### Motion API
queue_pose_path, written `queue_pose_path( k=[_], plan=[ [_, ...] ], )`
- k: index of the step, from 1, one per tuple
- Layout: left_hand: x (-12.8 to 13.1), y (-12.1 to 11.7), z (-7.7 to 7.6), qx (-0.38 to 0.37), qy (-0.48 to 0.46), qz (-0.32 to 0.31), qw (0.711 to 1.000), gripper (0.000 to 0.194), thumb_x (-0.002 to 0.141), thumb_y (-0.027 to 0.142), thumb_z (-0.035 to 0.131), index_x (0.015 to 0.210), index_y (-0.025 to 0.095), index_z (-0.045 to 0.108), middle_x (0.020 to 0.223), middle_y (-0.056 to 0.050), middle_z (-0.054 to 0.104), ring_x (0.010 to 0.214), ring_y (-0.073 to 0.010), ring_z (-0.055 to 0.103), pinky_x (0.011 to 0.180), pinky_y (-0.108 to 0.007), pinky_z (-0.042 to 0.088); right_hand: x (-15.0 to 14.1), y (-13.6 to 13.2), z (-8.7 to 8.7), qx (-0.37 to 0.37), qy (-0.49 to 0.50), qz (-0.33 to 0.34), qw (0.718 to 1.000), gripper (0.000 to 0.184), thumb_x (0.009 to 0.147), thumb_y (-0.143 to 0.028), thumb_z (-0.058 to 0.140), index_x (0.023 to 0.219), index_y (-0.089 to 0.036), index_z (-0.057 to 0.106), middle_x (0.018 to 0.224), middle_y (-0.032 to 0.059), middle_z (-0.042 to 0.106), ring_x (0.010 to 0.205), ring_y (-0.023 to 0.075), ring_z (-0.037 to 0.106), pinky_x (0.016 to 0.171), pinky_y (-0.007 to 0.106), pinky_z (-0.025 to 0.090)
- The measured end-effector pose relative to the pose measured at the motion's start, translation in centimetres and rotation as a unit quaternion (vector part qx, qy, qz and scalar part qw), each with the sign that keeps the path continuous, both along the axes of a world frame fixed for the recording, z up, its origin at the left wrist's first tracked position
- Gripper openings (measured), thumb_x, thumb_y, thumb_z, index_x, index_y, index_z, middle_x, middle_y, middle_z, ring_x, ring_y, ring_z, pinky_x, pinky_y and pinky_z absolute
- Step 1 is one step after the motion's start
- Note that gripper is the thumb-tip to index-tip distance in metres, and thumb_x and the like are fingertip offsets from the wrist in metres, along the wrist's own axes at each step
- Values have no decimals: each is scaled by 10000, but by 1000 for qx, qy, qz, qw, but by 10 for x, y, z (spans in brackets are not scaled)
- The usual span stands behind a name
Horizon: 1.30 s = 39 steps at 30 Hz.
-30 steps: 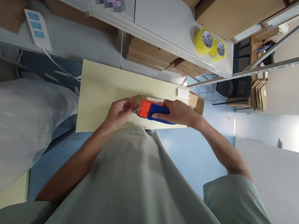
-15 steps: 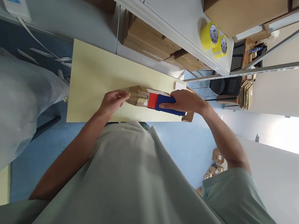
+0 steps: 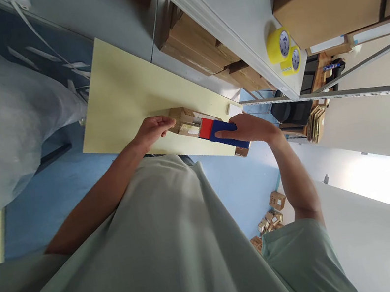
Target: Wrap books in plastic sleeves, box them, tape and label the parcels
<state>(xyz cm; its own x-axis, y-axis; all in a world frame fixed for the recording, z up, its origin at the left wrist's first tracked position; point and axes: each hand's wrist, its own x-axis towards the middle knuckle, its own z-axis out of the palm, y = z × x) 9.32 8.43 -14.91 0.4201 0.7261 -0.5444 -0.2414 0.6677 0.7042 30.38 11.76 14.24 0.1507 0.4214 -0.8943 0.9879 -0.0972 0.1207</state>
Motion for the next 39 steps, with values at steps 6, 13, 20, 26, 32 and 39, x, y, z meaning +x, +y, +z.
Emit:
queue_pose_path(
  k=[6, 13, 20, 26, 32, 39],
  plan=[
    [-4, 1, -4, 25, 2, -12, 1000, 324, 793, 484, 946, 777, 208, 777, 615, -1, 599, 592, -150, 528, 625, -315, 439, -1, 0, -1, 7, -1, 18, 1000, 785, 968, -995, 550, 807, -234, 654, 730, 83, 727, 698, 227, 706, 677, 364, 480],
    [-5, 0, 5, 32, 42, 70, 996, 450, 793, 541, 987, 749, 199, 698, 682, -9, 658, 654, -149, 576, 628, -302, 448, -4, 2, -11, 39, -17, 33, 999, 744, 977, -955, 592, 817, -231, 649, 749, 84, 736, 696, 222, 689, 636, 356, 440],
    [-10, -6, -2, 29, 58, 100, 993, 442, 799, 523, 975, 751, 210, 667, 727, -15, 694, 662, -133, 571, 634, -286, 458, 0, 0, -2, 4, 1, -9, 1000, 747, 951, -967, 606, 824, -232, 654, 750, 75, 761, 664, 204, 694, 616, 339, 455],
    [-20, -4, -34, 28, 70, 106, 992, 410, 804, 514, 962, 774, 209, 689, 748, -32, 715, 663, -135, 565, 632, -284, 457, 14, -1, 18, -14, -18, -41, 999, 760, 950, -968, 584, 852, -223, 702, 688, 60, 747, 621, 206, 706, 600, 332, 467],
    [1, -13, -60, 16, 58, 99, 993, 424, 815, 547, 941, 784, 199, 701, 728, -20, 691, 625, -122, 548, 596, -264, 433, 6, 0, 13, 53, -49, 5, 997, 750, 934, -972, 622, 795, -236, 658, 715, 68, 730, 657, 215, 697, 622, 343, 447],
    [42, -14, -84, 10, 105, 127, 986, 285, 898, 422, 845, 806, 199, 694, 756, -26, 715, 706, -155, 616, 662, -270, 478, -23, 0, 1, 97, -65, 41, 992, 714, 977, -925, 607, 821, -234, 691, 725, 72, 720, 717, 242, 693, 661, 358, 426]
  ],
)
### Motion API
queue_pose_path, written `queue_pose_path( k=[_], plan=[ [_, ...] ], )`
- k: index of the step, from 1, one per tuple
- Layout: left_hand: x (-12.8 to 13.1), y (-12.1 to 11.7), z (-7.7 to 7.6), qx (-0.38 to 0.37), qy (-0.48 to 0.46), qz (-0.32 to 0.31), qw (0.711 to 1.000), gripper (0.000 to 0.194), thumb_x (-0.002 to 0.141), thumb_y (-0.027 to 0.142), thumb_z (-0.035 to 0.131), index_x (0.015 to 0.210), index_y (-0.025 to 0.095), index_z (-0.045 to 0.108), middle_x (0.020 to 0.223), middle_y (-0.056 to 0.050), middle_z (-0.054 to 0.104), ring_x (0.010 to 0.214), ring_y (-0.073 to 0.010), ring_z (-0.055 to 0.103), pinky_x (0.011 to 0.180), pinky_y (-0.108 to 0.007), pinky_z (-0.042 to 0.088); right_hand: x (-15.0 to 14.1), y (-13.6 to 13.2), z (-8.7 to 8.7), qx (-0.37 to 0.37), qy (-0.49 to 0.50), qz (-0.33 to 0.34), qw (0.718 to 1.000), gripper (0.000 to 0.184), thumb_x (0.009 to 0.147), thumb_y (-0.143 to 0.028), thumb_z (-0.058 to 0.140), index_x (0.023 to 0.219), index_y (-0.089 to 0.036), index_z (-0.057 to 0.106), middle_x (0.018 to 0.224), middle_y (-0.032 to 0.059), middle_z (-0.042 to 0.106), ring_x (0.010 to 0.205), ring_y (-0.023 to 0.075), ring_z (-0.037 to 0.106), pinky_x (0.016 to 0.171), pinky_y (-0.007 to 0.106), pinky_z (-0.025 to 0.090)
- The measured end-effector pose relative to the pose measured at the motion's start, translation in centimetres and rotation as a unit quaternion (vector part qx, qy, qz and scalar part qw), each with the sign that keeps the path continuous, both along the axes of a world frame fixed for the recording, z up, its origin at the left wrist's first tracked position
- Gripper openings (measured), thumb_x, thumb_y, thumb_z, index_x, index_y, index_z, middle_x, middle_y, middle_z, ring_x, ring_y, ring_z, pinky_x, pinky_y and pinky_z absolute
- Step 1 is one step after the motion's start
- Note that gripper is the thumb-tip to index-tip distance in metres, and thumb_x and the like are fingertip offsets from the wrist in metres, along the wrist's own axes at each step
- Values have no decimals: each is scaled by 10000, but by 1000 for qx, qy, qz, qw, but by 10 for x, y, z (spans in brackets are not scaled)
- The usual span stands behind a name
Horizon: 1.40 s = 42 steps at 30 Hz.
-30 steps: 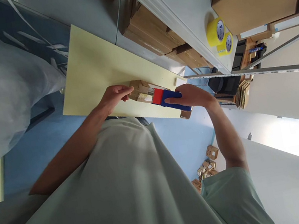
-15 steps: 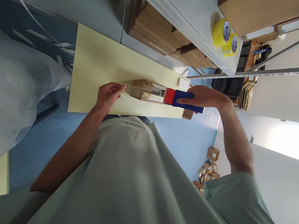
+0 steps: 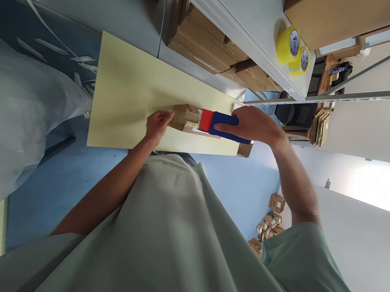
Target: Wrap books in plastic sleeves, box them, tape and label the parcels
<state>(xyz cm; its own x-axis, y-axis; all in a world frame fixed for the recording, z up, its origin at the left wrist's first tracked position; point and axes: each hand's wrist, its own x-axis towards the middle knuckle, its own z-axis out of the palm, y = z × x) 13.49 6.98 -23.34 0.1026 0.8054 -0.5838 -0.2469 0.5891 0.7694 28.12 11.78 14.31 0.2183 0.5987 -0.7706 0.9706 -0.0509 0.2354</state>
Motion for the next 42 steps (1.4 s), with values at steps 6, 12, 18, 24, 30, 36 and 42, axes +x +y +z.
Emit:
queue_pose_path(
  k=[6, 12, 18, 24, 30, 36, 42],
  plan=[
    [26, -1, -25, 23, 102, -18, 994, 207, 949, 377, 744, 833, 206, 731, 872, -78, 794, 846, -219, 707, 800, -329, 539, -17, 4, -20, 12, -41, 82, 996, 700, 1036, -861, 577, 880, -201, 751, 815, 119, 750, 807, 280, 714, 728, 368, 424],
    [45, -5, -38, 20, 123, -22, 992, 190, 965, 367, 741, 841, 223, 752, 933, -112, 823, 916, -278, 773, 825, -379, 562, -18, 6, -24, 9, -59, 97, 994, 735, 1053, -872, 537, 906, -190, 767, 849, 138, 759, 835, 291, 717, 731, 362, 410],
    [47, -16, -35, 66, 151, -25, 986, 264, 1087, 443, 684, 973, 210, 733, 983, -79, 815, 921, -221, 746, 840, -352, 533, -14, 4, -25, 16, -48, 105, 993, 733, 1042, -876, 546, 951, -188, 780, 857, 141, 767, 842, 294, 714, 749, 363, 423],
    [38, -25, -37, 123, 216, -59, 967, 372, 1133, 566, 660, 1187, 210, 756, 1192, -122, 749, 969, -217, 708, 883, -397, 545, -16, 1, -27, 21, -34, 113, 993, 717, 1060, -851, 532, 940, -189, 779, 846, 132, 751, 833, 286, 706, 748, 364, 426],
    [13, -11, -22, 171, 213, -98, 957, 639, 941, 262, 779, 1550, 180, 602, 1245, -110, 739, 948, -227, 692, 958, -421, 594, -15, -1, -27, 16, -17, 122, 992, 711, 1059, -850, 532, 948, -192, 777, 777, 113, 717, 788, 286, 692, 761, 376, 446],
    [3, 8, 31, 324, 152, -236, 904, 894, 765, 175, 824, 1629, 252, 606, 1242, -87, 630, 1144, -298, 664, 1051, -443, 604, -23, -2, -28, 10, -18, 122, 992, 725, 1058, -862, 525, 989, -186, 777, 799, 120, 730, 812, 291, 703, 782, 376, 466],
    [12, 13, 39, 308, 221, -291, 878, 507, 849, 137, 803, 1349, 216, 781, 1221, -144, 641, 1210, -353, 639, 1096, -449, 571, -36, -3, -27, -1, -47, 131, 990, 773, 1063, -888, 497, 1078, -176, 798, 875, 156, 767, 896, 331, 739, 824, 398, 507]
  ],
)
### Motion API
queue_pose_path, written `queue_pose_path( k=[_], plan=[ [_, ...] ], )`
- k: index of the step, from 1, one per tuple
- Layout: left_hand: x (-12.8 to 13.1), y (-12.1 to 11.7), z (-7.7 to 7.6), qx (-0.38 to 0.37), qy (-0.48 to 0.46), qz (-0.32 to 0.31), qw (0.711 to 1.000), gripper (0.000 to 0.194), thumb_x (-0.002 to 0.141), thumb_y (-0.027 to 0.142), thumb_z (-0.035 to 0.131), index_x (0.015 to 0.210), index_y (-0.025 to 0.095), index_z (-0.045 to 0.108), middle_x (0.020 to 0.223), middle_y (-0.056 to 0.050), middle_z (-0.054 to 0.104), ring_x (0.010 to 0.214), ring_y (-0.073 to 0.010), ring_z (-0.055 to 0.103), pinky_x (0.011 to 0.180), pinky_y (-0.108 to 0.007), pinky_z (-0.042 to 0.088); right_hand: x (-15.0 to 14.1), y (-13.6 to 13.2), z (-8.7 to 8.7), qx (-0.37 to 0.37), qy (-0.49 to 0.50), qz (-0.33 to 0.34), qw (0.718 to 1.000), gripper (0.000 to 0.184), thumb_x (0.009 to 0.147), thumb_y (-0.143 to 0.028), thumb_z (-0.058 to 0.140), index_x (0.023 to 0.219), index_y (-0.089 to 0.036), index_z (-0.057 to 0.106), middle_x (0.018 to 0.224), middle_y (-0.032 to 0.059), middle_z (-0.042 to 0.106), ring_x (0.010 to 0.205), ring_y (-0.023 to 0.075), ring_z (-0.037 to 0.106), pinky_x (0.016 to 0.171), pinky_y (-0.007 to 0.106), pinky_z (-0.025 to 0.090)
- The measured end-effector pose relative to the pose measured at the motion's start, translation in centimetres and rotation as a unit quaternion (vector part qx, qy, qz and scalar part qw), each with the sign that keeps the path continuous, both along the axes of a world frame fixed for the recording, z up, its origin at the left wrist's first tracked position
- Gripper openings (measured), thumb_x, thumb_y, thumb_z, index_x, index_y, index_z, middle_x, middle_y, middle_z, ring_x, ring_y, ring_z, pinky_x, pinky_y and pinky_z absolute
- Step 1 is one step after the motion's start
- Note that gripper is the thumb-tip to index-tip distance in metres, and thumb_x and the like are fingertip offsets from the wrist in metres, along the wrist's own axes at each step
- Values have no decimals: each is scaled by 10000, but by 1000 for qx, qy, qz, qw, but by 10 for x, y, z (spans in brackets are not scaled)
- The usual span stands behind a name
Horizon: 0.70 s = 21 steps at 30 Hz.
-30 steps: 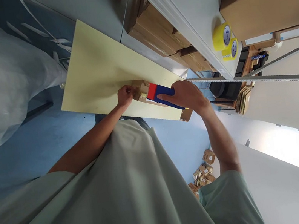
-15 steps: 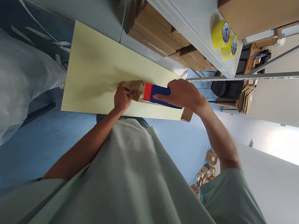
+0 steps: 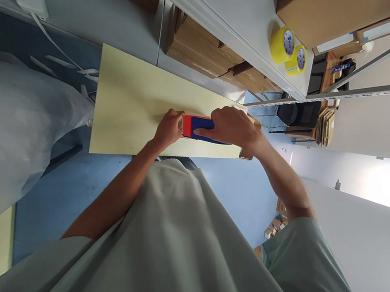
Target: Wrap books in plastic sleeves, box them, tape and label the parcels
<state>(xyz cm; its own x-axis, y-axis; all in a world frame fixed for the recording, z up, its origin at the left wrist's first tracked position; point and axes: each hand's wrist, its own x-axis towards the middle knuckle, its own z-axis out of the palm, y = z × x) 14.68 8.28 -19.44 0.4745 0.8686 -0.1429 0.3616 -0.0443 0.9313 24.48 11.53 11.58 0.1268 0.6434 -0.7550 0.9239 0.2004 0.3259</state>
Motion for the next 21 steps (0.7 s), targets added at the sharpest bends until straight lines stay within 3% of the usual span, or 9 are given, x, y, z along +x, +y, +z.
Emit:
queue_pose_path(
  k=[6, 13, 16, 21],
  plan=[
    [-6, -2, -4, -6, 30, -10, 999, 496, 864, 181, 887, 1344, 258, 791, 1300, -142, 671, 1257, -361, 649, 1063, -429, 576, 6, 0, 3, -9, -7, -3, 1000, 770, 1071, -882, 491, 1057, -177, 798, 947, 175, 795, 933, 337, 753, 819, 386, 501],
    [-13, -5, -9, -45, 15, -27, 999, 593, 860, 210, 932, 1419, 320, 769, 1323, -91, 725, 1174, -312, 701, 1010, -391, 573, 50, -7, -2, -26, -34, -26, 999, 780, 1051, -891, 525, 1019, -168, 816, 973, 194, 818, 949, 347, 783, 776, 369, 490],
    [-11, -5, -11, -47, 17, -16, 999, 604, 848, 197, 931, 1421, 294, 765, 1335, -99, 740, 1122, -297, 721, 988, -379, 571, 78, -12, -17, -26, -44, -45, 998, 808, 1031, -913, 539, 1066, -157, 822, 1014, 211, 833, 976, 352, 796, 775, 371, 501],
    [-11, -2, -11, -39, 11, -20, 999, 601, 828, 184, 922, 1397, 276, 753, 1298, -94, 757, 1063, -270, 733, 969, -360, 572, 122, -13, -58, -48, -27, -67, 996, 850, 1014, -926, 558, 1127, -128, 828, 1106, 243, 850, 1030, 348, 811, 785, 349, 520]
  ],
)
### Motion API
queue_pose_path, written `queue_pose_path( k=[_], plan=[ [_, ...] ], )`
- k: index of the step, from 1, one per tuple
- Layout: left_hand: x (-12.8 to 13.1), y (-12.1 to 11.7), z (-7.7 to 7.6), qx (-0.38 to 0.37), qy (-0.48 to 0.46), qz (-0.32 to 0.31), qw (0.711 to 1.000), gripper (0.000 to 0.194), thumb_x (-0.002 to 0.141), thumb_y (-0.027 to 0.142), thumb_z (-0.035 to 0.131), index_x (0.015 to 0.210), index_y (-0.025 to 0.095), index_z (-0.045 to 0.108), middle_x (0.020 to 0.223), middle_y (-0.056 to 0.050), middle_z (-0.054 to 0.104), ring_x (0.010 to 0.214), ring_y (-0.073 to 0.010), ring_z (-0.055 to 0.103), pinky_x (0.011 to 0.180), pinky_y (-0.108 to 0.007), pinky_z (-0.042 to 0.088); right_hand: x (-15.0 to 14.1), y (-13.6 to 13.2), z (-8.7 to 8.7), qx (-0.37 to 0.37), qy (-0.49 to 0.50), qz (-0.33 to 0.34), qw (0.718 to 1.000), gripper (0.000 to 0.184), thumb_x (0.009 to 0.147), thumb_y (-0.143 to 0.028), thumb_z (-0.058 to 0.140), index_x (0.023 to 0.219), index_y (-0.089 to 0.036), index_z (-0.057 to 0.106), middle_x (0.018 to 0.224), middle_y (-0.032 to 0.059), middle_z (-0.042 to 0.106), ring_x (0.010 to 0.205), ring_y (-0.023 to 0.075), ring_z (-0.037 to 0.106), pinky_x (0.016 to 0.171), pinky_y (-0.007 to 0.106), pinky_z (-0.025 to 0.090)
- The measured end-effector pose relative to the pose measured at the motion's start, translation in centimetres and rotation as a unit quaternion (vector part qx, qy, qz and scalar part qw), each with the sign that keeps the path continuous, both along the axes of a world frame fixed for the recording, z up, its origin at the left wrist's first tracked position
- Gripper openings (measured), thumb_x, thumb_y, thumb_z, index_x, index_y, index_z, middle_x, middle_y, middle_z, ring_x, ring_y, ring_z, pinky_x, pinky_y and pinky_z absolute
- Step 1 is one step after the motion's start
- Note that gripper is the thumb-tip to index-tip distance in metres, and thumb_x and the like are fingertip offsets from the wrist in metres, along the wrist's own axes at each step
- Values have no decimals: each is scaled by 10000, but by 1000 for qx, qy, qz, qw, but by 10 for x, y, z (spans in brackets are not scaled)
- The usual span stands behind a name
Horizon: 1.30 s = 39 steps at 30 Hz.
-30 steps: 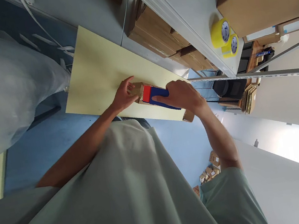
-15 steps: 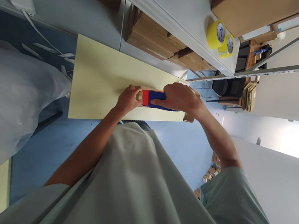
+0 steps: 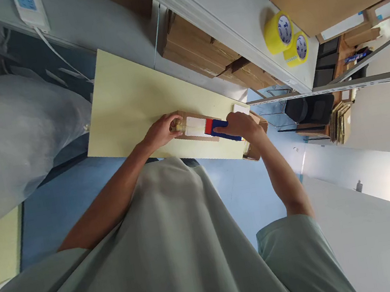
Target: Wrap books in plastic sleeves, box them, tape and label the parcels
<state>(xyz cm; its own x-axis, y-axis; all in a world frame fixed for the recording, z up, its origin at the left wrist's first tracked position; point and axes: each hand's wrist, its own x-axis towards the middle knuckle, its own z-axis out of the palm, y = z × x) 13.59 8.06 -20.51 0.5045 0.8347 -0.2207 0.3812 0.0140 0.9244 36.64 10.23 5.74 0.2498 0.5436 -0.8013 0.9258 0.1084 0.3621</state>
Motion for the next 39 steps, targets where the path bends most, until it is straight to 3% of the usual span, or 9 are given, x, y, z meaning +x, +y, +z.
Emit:
queue_pose_path(
  k=[4, 10, 13, 16, 19, 24, 28, 34, 39],
  plan=[
    [-2, -3, 6, 10, 33, 2, 999, 585, 863, 191, 885, 1424, 266, 733, 1212, -88, 740, 1039, -267, 729, 980, -376, 579, 23, 3, -33, 0, 38, -27, 999, 823, 1039, -876, 591, 1242, -107, 807, 1205, 261, 848, 1076, 336, 811, 822, 333, 538],
    [3, -21, 31, 34, 137, 26, 990, 589, 943, 200, 788, 1510, 319, 684, 1303, -107, 710, 1175, -305, 733, 1101, -437, 594, 45, 0, -71, 0, 113, -50, 992, 712, 1071, -730, 659, 1359, -89, 780, 1213, 256, 849, 1114, 350, 822, 880, 360, 570],
    [11, -33, 46, 50, 212, 50, 975, 626, 980, 225, 750, 1589, 320, 643, 1503, -153, 662, 1405, -366, 660, 1243, -509, 533, 53, -4, -79, 12, 146, -40, 988, 706, 1073, -730, 648, 1383, -110, 784, 1269, 265, 837, 1203, 377, 809, 937, 376, 577],
    [26, -44, 54, 62, 260, 63, 962, 792, 1012, 343, 752, 1747, 232, 479, 1802, -221, 437, 1664, -435, 446, 1363, -576, 403, 62, -7, -83, 9, 187, -34, 982, 673, 1094, -697, 625, 1464, -152, 760, 1307, 237, 835, 1258, 392, 791, 977, 399, 572],
    [48, -54, 49, 53, 278, 78, 956, 1049, 1050, 615, 696, 1831, 83, 241, 1896, -318, 221, 1771, -475, 250, 1408, -607, 312, 69, -9, -90, 9, 218, -42, 975, 676, 1093, -698, 623, 1485, -162, 752, 1309, 225, 835, 1267, 399, 781, 982, 407, 567],
    [88, -54, 23, -3, 351, 171, 921, 1256, 1025, 869, 541, 1813, -37, 171, 1811, -431, 311, 1704, -541, 368, 1382, -616, 350, 77, -14, -99, 26, 257, -55, 965, 617, 1101, -644, 623, 1508, -194, 737, 1383, 214, 813, 1296, 380, 757, 992, 392, 553],
    [106, -48, 13, -2, 396, 212, 893, 1308, 1019, 909, 474, 1792, -100, 163, 1727, -479, 392, 1636, -591, 431, 1343, -669, 381, 80, -20, -104, 46, 277, -67, 957, 576, 1122, -605, 605, 1515, -205, 735, 1402, 217, 806, 1284, 385, 768, 988, 403, 565],
    [111, -47, 17, 7, 412, 227, 883, 1287, 1036, 902, 425, 1783, -111, 156, 1726, -488, 378, 1644, -576, 416, 1369, -655, 332, 81, -23, -109, 55, 303, -70, 949, 586, 1121, -628, 615, 1448, -167, 771, 1431, 250, 787, 1299, 408, 763, 968, 397, 586],
    [111, -42, 17, -31, 428, 227, 874, 1306, 1025, 866, 514, 1795, -98, 86, 1792, -490, 256, 1717, -566, 309, 1392, -699, 256, 123, -27, -95, 38, 326, -74, 942, 618, 1097, -676, 639, 1463, -192, 760, 1367, 228, 820, 1251, 395, 786, 944, 387, 594]
  ],
)
